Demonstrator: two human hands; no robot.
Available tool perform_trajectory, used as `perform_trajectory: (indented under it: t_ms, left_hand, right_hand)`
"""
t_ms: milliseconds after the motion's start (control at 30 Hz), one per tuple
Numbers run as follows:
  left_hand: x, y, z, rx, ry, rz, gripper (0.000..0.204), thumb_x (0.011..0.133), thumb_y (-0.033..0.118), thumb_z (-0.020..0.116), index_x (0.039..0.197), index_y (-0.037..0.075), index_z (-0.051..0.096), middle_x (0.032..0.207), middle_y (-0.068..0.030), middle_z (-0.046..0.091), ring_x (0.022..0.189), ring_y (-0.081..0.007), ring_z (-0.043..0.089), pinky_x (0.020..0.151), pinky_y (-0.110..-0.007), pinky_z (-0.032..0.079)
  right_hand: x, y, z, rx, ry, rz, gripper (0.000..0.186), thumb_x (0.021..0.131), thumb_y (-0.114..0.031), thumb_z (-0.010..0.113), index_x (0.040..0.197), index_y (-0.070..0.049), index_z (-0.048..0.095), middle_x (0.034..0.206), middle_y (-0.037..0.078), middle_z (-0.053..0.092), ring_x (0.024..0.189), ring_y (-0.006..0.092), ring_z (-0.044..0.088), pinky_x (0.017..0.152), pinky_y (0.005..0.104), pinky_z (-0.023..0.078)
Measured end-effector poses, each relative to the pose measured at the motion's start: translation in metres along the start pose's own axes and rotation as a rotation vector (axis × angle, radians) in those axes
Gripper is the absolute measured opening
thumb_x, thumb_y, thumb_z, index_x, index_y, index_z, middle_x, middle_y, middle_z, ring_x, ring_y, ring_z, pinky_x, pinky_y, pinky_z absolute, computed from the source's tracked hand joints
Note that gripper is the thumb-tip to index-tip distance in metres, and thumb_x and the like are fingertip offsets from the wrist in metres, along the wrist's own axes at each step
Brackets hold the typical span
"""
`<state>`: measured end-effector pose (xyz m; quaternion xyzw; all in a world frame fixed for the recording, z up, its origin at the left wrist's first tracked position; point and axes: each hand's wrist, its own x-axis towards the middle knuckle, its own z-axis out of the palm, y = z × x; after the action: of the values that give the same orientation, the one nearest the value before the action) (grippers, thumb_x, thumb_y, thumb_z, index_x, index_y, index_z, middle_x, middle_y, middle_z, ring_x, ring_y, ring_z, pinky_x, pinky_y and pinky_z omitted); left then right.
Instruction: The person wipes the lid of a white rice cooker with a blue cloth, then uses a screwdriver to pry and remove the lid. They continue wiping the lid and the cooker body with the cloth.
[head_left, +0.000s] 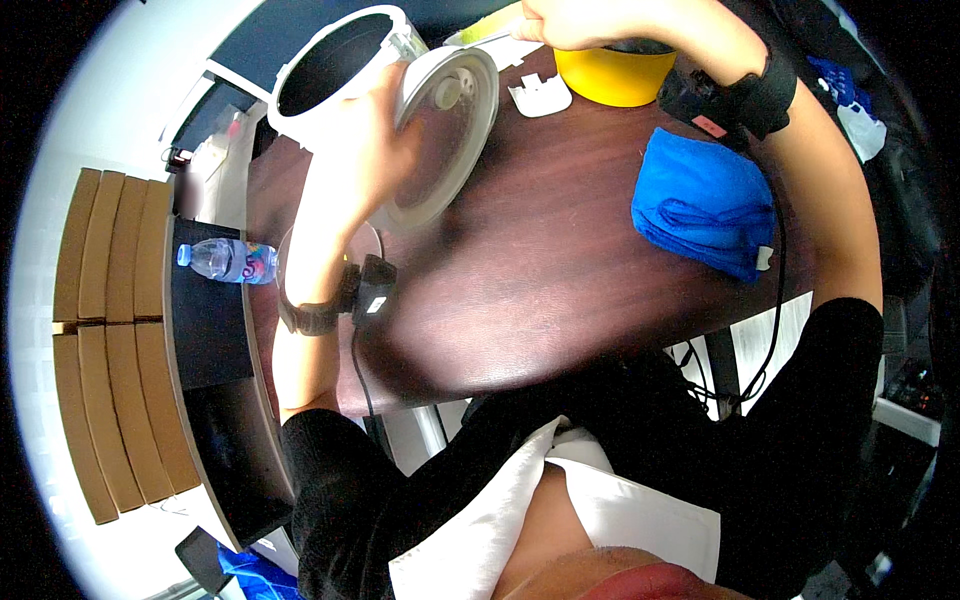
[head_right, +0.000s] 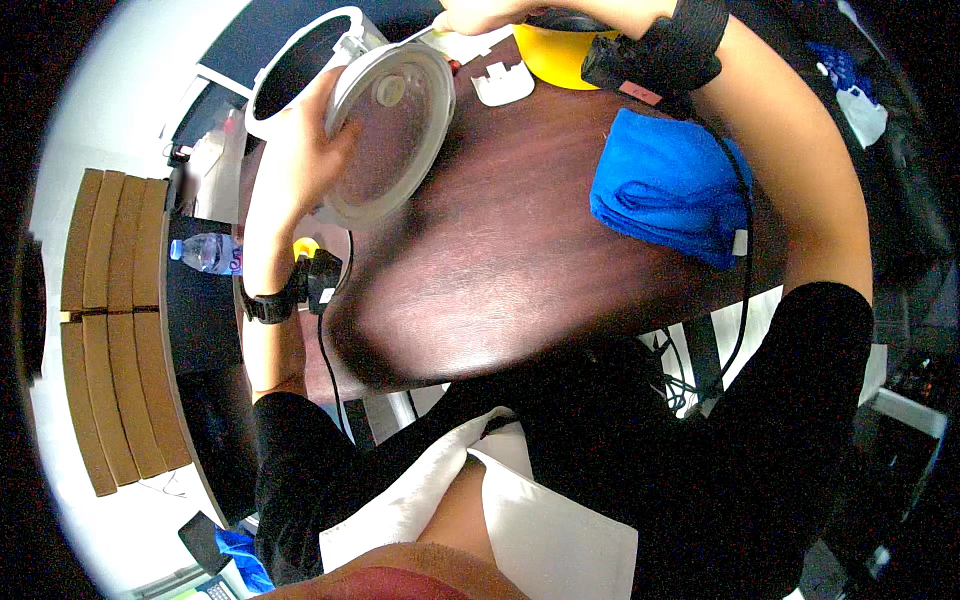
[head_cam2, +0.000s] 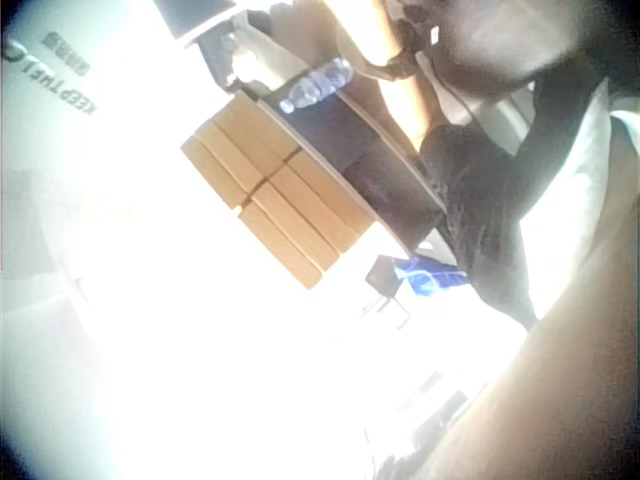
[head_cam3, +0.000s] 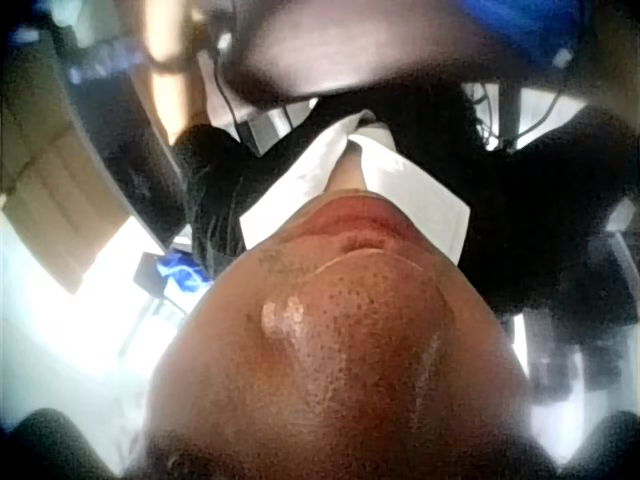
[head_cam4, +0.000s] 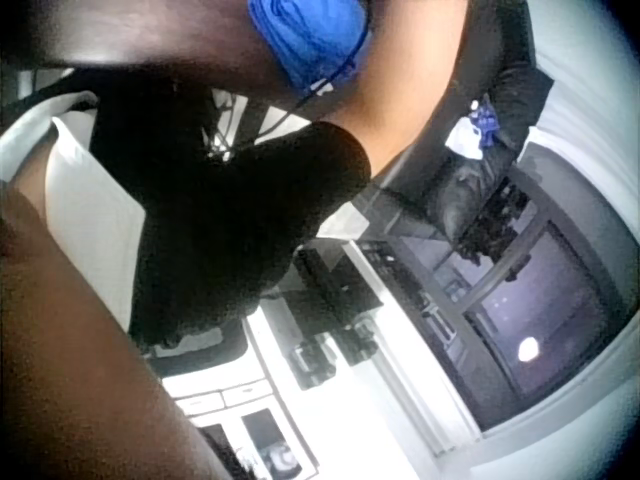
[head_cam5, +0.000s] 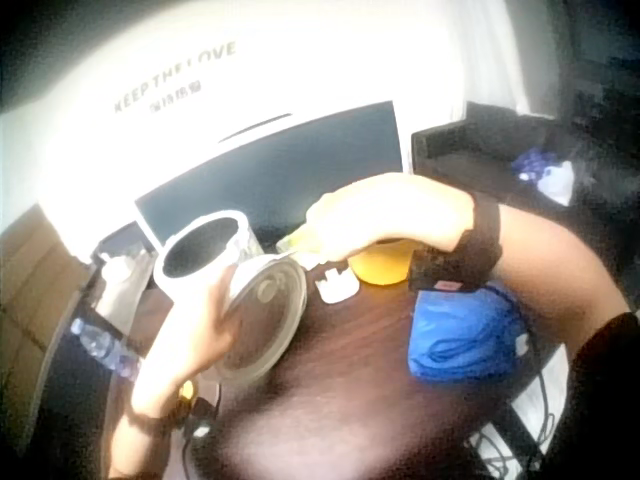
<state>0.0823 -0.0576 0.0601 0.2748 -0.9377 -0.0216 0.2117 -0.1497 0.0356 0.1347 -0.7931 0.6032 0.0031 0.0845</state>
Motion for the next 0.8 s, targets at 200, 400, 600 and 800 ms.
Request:
perform_trajectory:
  t_ms: [200,400,600,800]
  left_hand:
    - [-0.018,-0.002,-0.007,-0.037,-0.023,-0.016,0.052,0.079,0.017,0.071,0.126,0.005,0.053,0.112,-0.0237,0.063,0.108,-0.0361,0.061,0.09,-0.04,0.049]
    - [0.001,0.003,0.001,-0.098,0.059,0.251,0.051,0.083,0.029,0.07,0.122,0.001,0.052,0.088,-0.0265,0.066,0.084,-0.0389,0.067,0.073,-0.043,0.053]
    - [-0.02,-0.006,-0.002,-0.093,0.041,0.197,0.051,0.086,0.036,0.067,0.122,0.002,0.053,0.089,-0.0266,0.066,0.085,-0.0394,0.067,0.073,-0.043,0.053]
    - [0.001,0.004,0.0,-0.191,0.013,0.292,0.052,0.086,0.037,0.067,0.122,0.003,0.054,0.089,-0.0259,0.066,0.086,-0.0379,0.068,0.074,-0.042,0.053]
  right_hand:
    - [0.006,-0.027,-0.012,-0.08,-0.139,0.178,0.025,0.083,-0.017,0.053,0.091,0.001,0.069,0.075,0.018,0.067,0.066,0.0255,0.063,0.06,0.0379,0.049]
    - [-0.034,-0.022,-0.025,0.078,-0.051,0.084,0.029,0.087,-0.012,0.048,0.112,-0.002,0.06,0.097,0.018,0.067,0.083,0.0226,0.061,0.076,0.0329,0.047]
    - [-0.006,-0.018,-0.023,0.182,-0.216,0.037,0.034,0.093,-0.016,0.047,0.125,-0.006,0.052,0.117,0.016,0.063,0.098,0.0222,0.058,0.089,0.0301,0.043]
    - [-0.018,-0.004,-0.033,0.38,-0.375,0.062,0.035,0.092,-0.015,0.05,0.126,-0.007,0.052,0.111,0.014,0.064,0.092,0.0197,0.057,0.085,0.029,0.044]
